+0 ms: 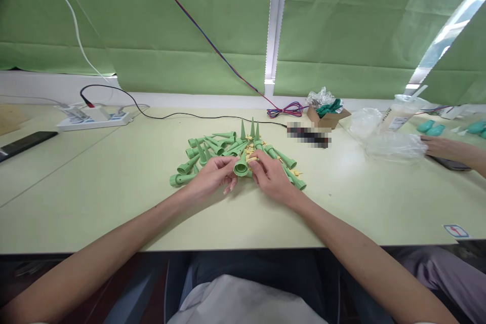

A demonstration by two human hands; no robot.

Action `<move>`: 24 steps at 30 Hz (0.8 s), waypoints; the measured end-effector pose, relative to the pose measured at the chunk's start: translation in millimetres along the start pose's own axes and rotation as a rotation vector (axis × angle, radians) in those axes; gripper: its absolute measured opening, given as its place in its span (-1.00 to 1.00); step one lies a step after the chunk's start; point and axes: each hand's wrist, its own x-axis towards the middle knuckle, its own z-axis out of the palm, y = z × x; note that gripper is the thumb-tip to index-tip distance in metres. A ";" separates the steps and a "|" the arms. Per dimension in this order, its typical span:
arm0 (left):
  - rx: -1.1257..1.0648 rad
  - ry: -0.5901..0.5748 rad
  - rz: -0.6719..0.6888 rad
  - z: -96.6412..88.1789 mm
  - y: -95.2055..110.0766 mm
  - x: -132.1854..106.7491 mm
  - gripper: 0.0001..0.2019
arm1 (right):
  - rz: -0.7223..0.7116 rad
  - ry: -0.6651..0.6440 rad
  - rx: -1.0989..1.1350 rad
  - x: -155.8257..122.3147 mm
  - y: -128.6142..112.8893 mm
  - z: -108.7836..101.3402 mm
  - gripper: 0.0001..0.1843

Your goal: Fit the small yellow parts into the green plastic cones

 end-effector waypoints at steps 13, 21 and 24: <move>0.325 0.168 0.166 0.4 3.2 -5.0 -0.70 | 0.030 -0.001 -0.113 0.6 0.4 -0.6 -0.68; 0.442 0.252 0.250 3.4 1.7 -5.8 -0.71 | 0.018 0.011 -0.174 2.1 0.7 -0.2 -0.55; 0.481 0.267 0.289 3.1 -1.0 -4.9 -0.70 | 0.017 0.011 -0.176 2.0 -0.5 0.1 -0.50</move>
